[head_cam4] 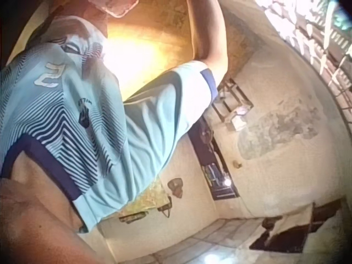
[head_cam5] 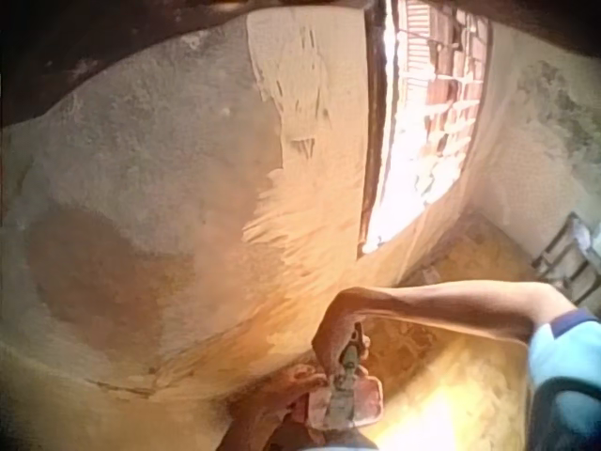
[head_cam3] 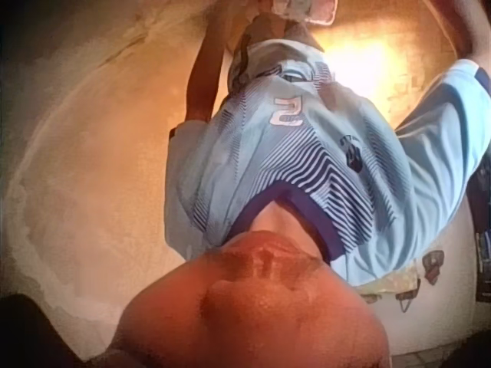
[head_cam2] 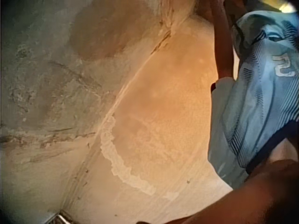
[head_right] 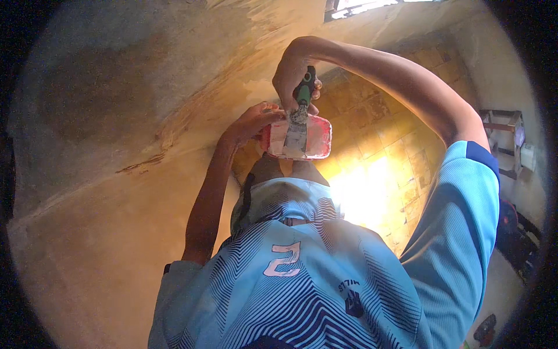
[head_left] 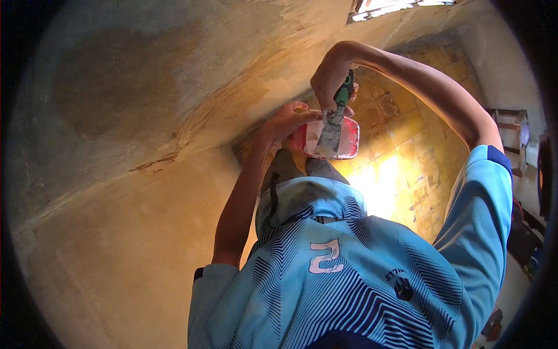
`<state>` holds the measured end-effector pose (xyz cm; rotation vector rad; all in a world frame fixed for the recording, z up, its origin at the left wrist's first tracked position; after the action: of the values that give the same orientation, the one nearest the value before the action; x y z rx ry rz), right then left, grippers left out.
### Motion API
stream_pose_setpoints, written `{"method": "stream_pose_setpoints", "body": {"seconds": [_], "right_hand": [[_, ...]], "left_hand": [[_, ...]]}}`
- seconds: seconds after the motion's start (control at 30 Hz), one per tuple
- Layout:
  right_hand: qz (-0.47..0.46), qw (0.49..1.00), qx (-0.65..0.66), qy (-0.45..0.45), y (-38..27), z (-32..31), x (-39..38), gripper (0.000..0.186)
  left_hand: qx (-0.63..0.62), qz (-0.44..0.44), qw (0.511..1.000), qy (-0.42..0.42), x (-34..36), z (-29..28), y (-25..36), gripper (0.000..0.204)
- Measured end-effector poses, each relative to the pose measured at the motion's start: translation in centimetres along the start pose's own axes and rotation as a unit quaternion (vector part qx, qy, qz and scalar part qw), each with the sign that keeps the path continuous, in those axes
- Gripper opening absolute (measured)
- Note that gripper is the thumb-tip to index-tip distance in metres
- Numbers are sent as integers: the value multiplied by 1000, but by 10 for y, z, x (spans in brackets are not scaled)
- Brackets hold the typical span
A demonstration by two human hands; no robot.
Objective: The person applies filler to a damaged concrete wall using a putty knife.
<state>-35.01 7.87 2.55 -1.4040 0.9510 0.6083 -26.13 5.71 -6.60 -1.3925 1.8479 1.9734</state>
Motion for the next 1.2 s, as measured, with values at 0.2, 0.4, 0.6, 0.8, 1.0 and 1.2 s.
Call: {"method": "stream_pose_setpoints", "body": {"seconds": [0.2, 0.4, 0.6, 0.8, 1.0, 1.2], "right_hand": [[-20, 996, 87, 5, 27, 2, 10, 26], [-80, 982, 167, -36, 38, 0, 24, 28], [-117, 858, 433, 250, 95, 29, -43, 37], [-117, 564, 593, 562, 190, 73, -5, 50], [-101, 239, 676, 689, 143, 25, 128, 40], [-65, 63, 658, 747, 120, -57, 180, 32]], "left_hand": [[34, -26, 999, 4, 2, -6, 0, 89], [65, -14, 998, -23, 6, -22, -16, 87], [-158, -49, 985, 55, 3, -83, -91, 64], [-329, -58, 927, 171, -62, -156, -175, 66], [-328, -21, 929, 169, -84, -202, -190, 62], [-310, -17, 936, 163, -85, -240, -209, 59]]}}
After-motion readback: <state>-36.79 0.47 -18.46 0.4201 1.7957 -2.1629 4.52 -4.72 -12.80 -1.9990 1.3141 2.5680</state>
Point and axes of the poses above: each hand's wrist, its own x-axis towards the middle knuckle, its own z-axis out of the palm, y = z × x, the point moved 9 cm from there along x, towards the middle knuckle, and after that the axes turned 11 degrees about y, right-handed, at the moved point
